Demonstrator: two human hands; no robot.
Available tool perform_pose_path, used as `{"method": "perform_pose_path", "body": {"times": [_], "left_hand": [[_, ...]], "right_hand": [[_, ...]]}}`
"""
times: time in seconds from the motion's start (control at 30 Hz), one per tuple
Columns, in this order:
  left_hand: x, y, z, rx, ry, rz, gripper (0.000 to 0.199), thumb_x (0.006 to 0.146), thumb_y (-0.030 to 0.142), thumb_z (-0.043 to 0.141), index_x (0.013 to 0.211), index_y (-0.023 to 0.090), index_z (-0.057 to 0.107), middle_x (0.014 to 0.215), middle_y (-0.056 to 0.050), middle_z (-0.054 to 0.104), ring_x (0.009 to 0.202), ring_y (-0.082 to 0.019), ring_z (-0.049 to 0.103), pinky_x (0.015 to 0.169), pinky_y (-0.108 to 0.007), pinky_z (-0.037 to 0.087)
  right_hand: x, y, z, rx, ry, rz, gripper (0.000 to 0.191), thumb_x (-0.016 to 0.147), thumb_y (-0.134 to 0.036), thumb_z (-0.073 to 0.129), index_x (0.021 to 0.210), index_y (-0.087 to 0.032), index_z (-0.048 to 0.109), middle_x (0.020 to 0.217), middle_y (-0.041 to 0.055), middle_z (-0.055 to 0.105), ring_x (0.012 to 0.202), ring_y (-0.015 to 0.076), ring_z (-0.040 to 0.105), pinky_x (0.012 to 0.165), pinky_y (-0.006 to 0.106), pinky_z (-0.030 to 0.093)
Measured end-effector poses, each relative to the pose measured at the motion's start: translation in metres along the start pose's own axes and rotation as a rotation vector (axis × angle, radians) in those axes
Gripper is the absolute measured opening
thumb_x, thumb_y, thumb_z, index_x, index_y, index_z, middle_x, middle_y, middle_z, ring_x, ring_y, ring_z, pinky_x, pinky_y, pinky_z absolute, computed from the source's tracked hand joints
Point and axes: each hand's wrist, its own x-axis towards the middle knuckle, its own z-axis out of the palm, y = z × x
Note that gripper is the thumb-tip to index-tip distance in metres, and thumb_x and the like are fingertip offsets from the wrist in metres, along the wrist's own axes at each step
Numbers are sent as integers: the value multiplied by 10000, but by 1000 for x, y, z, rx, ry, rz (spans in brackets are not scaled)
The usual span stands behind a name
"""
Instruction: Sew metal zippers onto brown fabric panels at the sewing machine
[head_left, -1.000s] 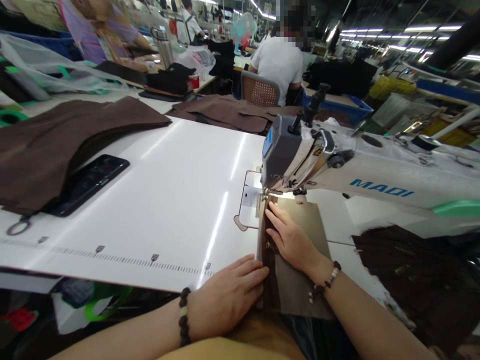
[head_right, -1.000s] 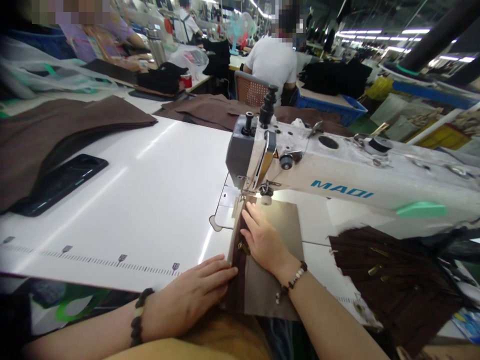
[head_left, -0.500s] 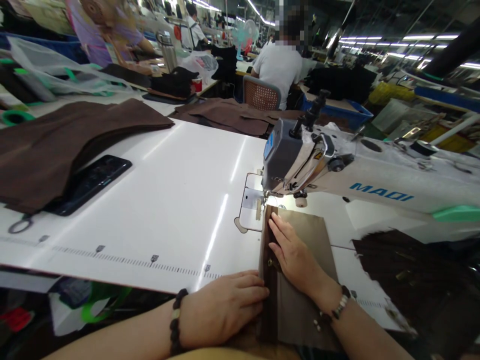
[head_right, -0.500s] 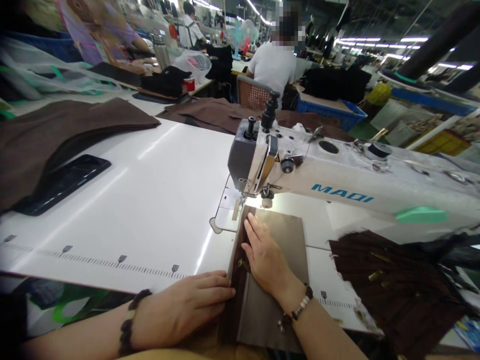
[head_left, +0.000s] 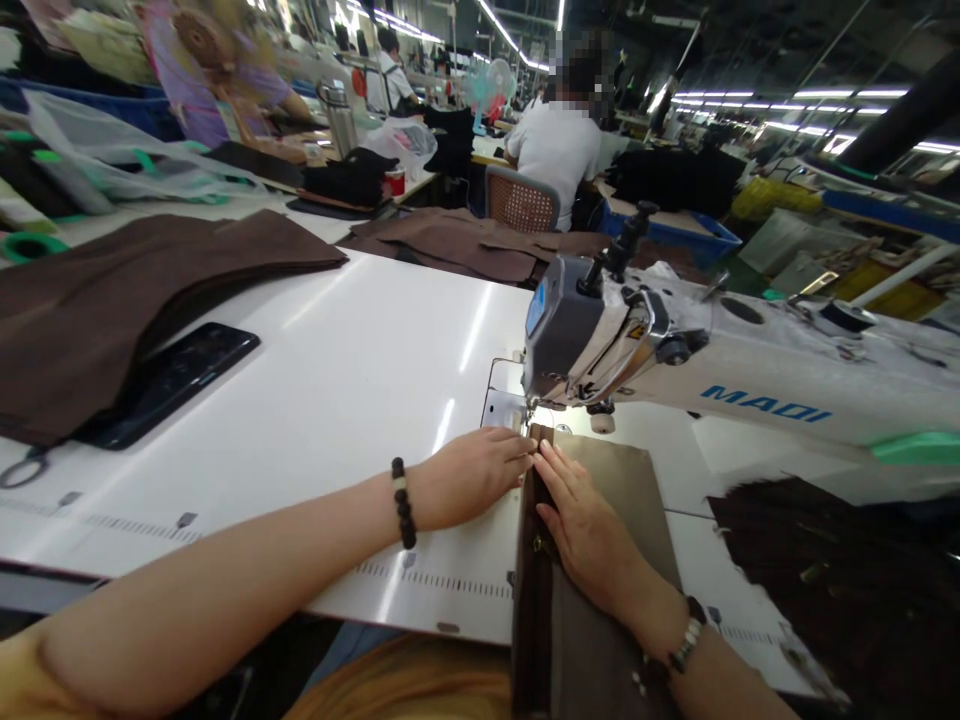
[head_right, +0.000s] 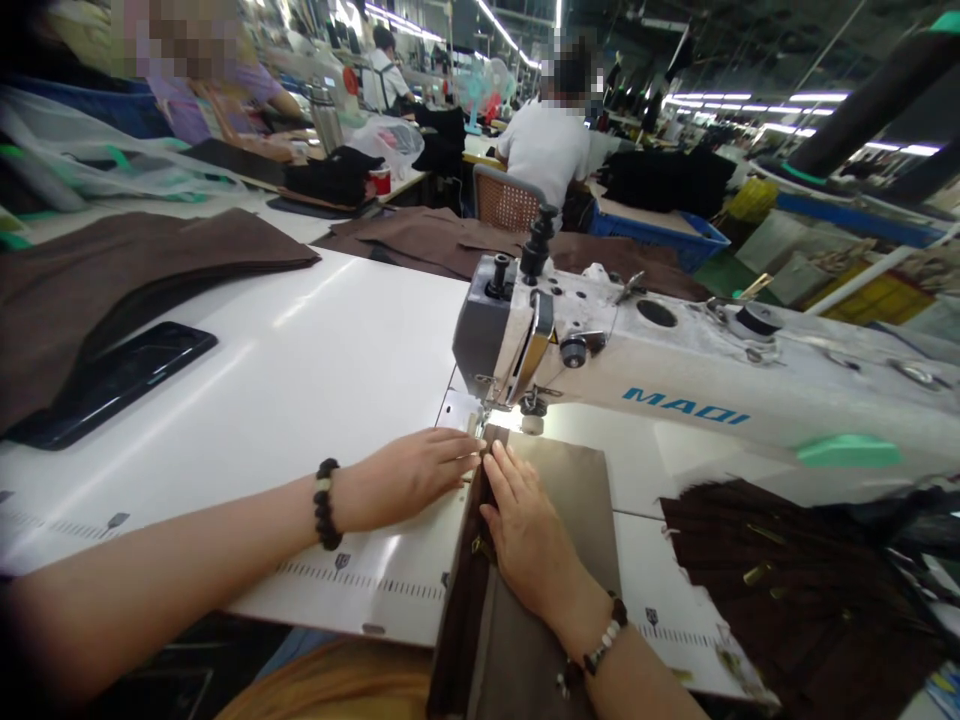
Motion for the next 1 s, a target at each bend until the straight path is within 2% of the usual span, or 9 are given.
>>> {"method": "perform_pose_path", "body": {"times": [0.1,0.2,0.37,0.73,1.0], "left_hand": [[7,-12,13,21,-22,12,229,902,170,425,1077,63,528,1159,-111,532,1087,-205,467,979,-342,367],[6,-12,20,17,-28,-31,253,898,215,444,1105,84,507,1123,-99,544,1059,-207,478,968,-343,374],[4,-10,20,45,-46,-70,259,887,241,467,1100,97,499,1102,-92,537,1042,-217,474,968,-360,364],[6,-15,25,149,-1,-118,371,861,331,527,1138,91,470,1176,-105,515,1133,-230,432,1015,-348,296],[7,-20,25,134,-8,-122,403,857,328,531,1166,82,449,1158,-111,504,1141,-227,416,1011,-341,290]], "right_hand": [[1,-2,-2,-27,-31,23,472,868,-170,319,1337,-120,316,1398,94,299,1304,207,246,1041,472,307],[2,-4,-4,-35,-64,55,483,862,-154,311,1345,-141,306,1402,83,292,1309,199,234,1048,479,285],[2,-3,-5,-31,-96,48,502,861,-151,313,1361,-147,268,1420,65,252,1324,181,192,1059,468,271],[15,6,-5,-48,-130,18,479,872,-168,300,1349,-127,286,1424,68,243,1329,188,171,1057,470,269],[22,10,-9,-23,-146,26,478,876,-176,290,1353,-136,280,1428,68,234,1329,184,173,1065,461,251]]}}
